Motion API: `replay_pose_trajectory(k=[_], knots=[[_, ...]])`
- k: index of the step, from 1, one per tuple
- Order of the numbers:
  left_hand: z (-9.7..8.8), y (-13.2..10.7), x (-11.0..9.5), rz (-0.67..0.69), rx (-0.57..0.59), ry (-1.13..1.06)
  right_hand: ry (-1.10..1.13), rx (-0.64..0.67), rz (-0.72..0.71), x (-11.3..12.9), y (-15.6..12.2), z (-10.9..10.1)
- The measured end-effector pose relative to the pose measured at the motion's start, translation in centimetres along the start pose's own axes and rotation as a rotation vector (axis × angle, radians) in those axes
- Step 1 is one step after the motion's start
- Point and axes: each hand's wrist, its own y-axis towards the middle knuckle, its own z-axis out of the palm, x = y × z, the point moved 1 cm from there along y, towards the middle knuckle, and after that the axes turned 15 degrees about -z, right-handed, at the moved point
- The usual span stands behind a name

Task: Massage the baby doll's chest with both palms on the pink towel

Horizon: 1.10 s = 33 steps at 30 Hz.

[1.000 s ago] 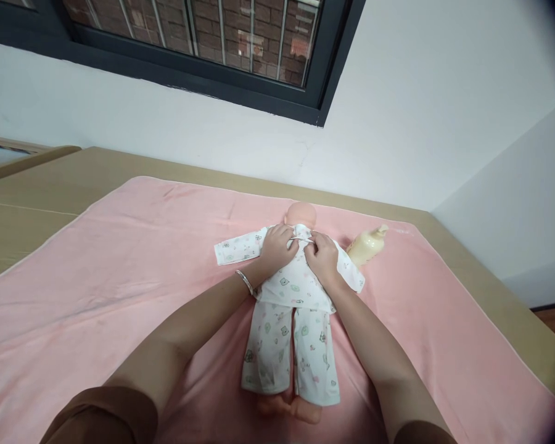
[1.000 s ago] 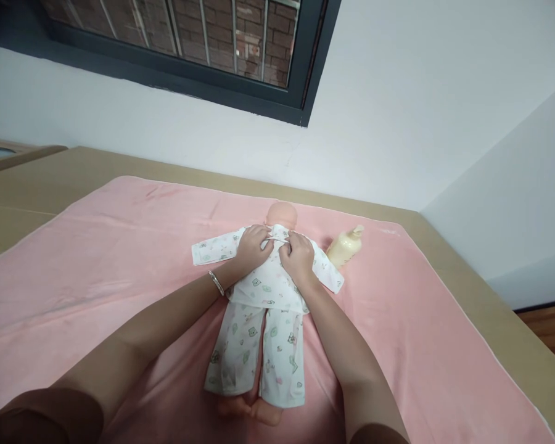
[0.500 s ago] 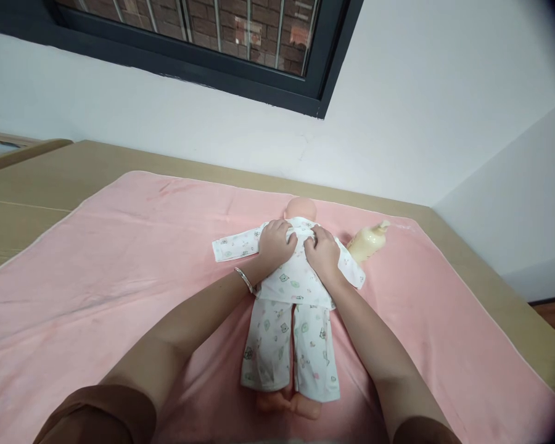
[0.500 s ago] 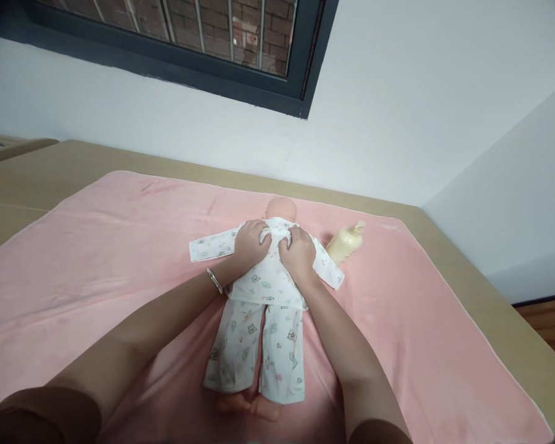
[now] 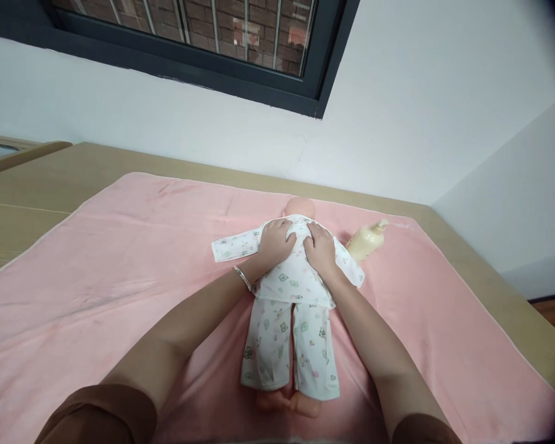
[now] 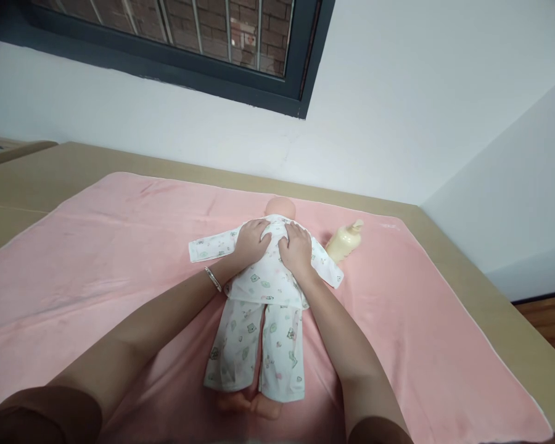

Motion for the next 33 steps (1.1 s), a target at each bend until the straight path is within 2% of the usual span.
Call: replay_pose_trajectory(k=[33], knots=[[0.14,-0.01,0.05,-0.028,-0.010,-0.056,0.042,-0.027,0.017,-0.12,-0.08,0.17]])
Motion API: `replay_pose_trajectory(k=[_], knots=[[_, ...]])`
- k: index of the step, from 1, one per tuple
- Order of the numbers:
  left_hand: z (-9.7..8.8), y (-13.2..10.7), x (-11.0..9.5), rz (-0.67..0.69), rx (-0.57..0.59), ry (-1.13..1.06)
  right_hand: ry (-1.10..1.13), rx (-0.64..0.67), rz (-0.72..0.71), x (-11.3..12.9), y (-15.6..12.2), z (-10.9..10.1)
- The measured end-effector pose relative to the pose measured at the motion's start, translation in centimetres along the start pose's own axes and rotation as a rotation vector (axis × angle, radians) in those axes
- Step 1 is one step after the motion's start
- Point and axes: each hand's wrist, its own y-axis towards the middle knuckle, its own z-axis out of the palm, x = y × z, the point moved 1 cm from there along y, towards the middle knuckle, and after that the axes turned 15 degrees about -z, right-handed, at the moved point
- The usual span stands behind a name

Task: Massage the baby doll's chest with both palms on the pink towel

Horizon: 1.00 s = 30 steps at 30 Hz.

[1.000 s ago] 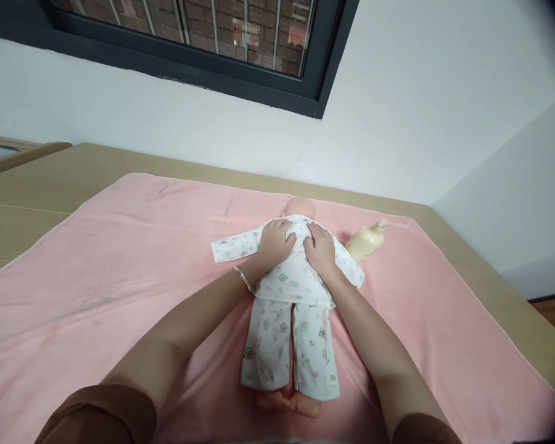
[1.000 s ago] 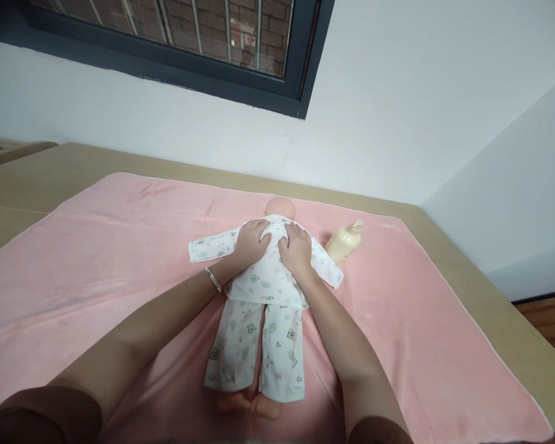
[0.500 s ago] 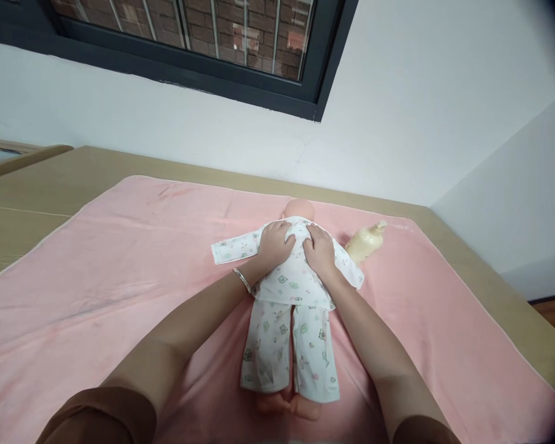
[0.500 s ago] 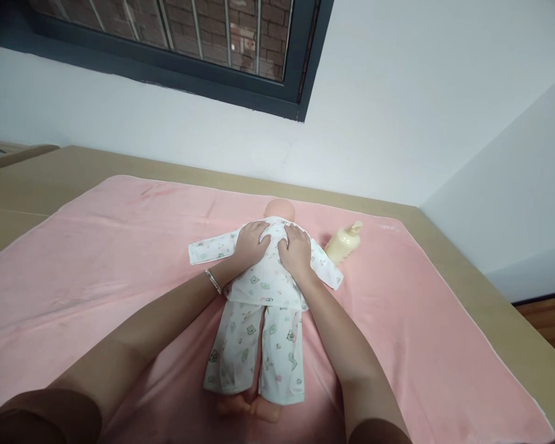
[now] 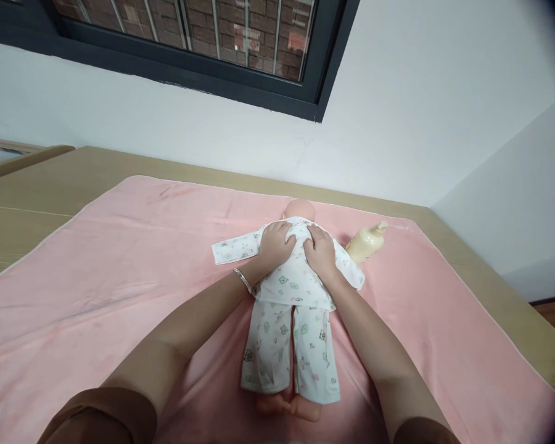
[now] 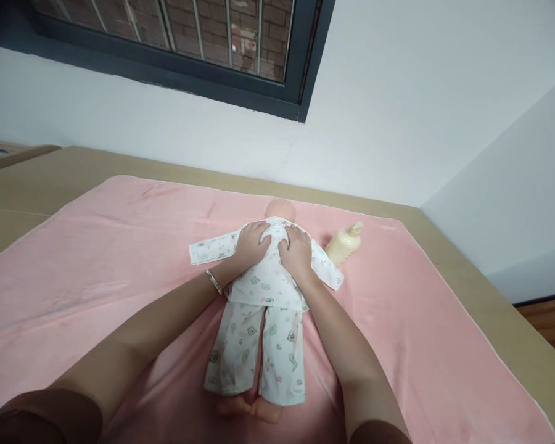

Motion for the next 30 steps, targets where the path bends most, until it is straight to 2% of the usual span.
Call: replay_pose_trajectory(k=[9,18,23,27,30], knots=[[-0.1,-0.1,0.0,0.037,-0.017,0.066,-0.080,0.040,0.039,1.0,0.0,-0.7],[0.2,0.4,0.4,0.094,0.035,0.048,-0.095,0.125,-0.058,0.2,0.4,-0.5],[0.3,0.1,0.5,0.107,-0.038,-0.018,-0.063,0.032,-0.052,0.6,0.1,-0.6],[-0.2,-0.6,0.0,0.093,-0.129,-0.006,-0.083,-0.097,0.037,1.4,-0.7,-0.8],[-0.5,-0.9,-0.2,0.085,-0.151,0.018,-0.111,-0.100,0.089,1.8,-1.0,-0.9]])
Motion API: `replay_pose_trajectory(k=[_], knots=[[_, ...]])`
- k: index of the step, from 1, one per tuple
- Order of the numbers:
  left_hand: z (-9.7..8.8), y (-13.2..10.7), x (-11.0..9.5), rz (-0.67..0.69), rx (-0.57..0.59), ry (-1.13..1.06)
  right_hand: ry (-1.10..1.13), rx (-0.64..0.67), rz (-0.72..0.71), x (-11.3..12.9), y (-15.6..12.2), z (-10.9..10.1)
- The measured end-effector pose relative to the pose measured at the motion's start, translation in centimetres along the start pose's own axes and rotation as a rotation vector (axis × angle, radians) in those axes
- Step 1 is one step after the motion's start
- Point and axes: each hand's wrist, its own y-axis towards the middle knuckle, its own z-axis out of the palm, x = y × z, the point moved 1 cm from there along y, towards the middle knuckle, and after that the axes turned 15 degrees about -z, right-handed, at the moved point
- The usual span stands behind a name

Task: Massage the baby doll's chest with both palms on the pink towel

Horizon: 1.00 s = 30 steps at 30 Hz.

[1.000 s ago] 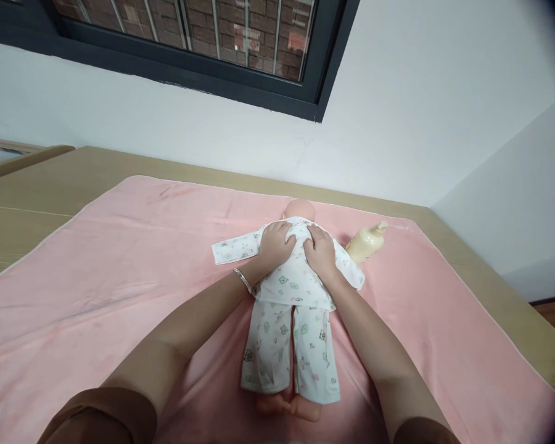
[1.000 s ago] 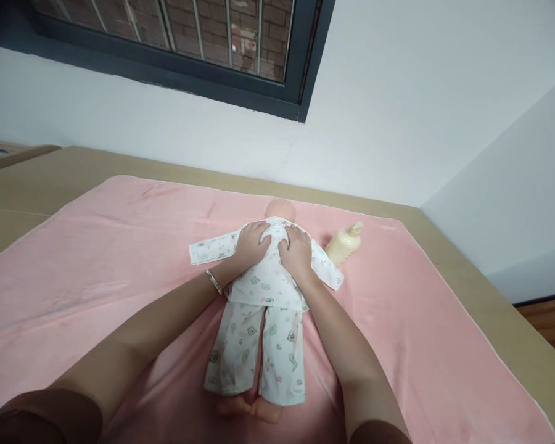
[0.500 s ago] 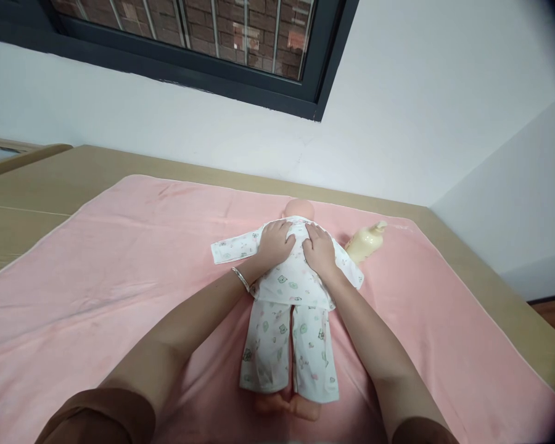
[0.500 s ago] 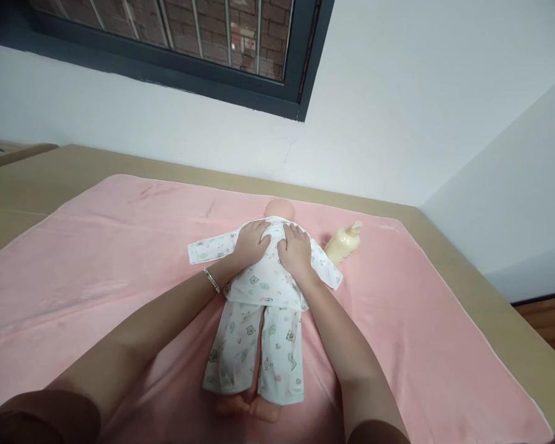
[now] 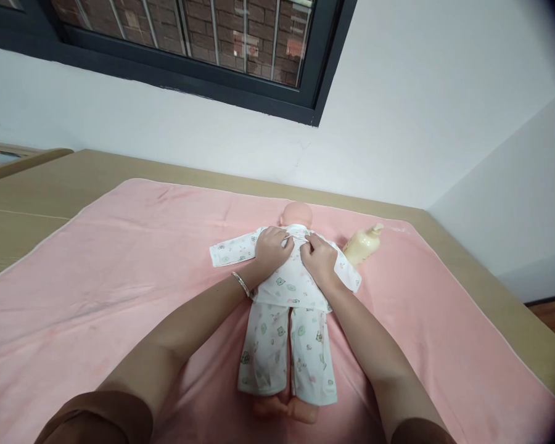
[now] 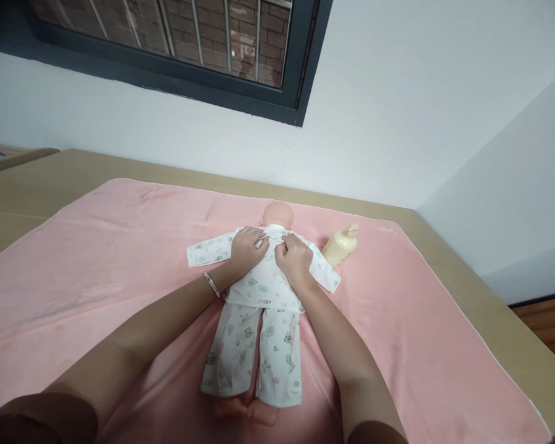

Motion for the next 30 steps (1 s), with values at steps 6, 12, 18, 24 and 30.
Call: replay_pose_trajectory(k=[6,12,18,24,30], knots=[[0.5,0.8,0.4,0.058,0.120,-0.030,0.031,0.123,-0.128,-0.7,1.0,0.2],[0.5,0.7,0.5,0.122,0.110,-0.026,0.090,0.054,-0.180,-1.2,0.9,0.7],[0.2,0.3,0.3,0.047,0.050,0.017,0.051,-0.074,-0.037,-0.4,0.0,0.2],[0.7,1.0,0.6,0.022,0.147,-0.065,0.121,0.088,-0.158,-1.2,1.2,0.5],[0.6,0.7,0.6,0.054,0.070,-0.053,0.140,-0.094,-0.147,-1.3,0.6,0.9]])
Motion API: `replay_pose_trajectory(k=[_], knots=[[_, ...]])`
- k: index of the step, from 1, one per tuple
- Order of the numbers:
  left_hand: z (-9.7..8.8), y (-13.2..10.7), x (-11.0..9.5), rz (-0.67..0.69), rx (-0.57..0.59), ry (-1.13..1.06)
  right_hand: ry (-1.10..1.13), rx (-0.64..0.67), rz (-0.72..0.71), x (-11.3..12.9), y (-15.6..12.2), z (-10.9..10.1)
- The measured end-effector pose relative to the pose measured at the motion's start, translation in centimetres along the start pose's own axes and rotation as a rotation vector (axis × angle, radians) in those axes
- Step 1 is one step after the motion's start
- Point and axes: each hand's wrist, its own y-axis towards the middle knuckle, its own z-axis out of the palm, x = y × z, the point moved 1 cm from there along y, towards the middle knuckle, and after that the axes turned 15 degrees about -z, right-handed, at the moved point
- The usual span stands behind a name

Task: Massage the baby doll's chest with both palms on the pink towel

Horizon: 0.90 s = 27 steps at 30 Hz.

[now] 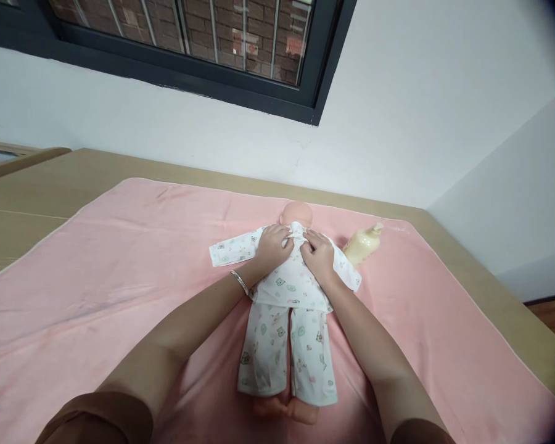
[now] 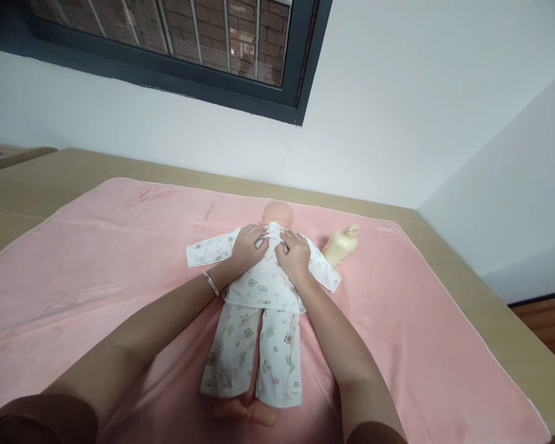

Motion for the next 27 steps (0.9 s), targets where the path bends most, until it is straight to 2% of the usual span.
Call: replay_pose_trajectory(k=[4,7,9,15,17,23,27], knots=[[-0.3,-0.2,-0.3,0.016,-0.069,0.088,-0.013,-0.112,0.031,0.3,-0.5,0.1],[-0.3,-0.3,-0.4,0.000,-0.078,0.090,0.007,-0.145,0.044,0.4,-0.5,0.0],[-0.3,-0.2,-0.4,-0.025,-0.059,0.071,0.021,-0.111,0.049,0.2,-0.3,0.0],[0.3,0.1,0.1,-0.052,0.047,0.007,0.052,0.132,-0.020,-0.6,0.6,0.2],[0.4,0.2,0.1,-0.043,0.069,0.008,0.050,0.153,-0.031,-0.8,0.7,0.2],[0.0,0.1,-0.1,-0.037,-0.003,0.031,0.062,-0.016,-0.020,-0.2,0.2,0.0],[-0.2,0.0,-0.2,-0.008,-0.063,0.085,0.029,-0.060,0.004,0.1,0.1,-0.1]])
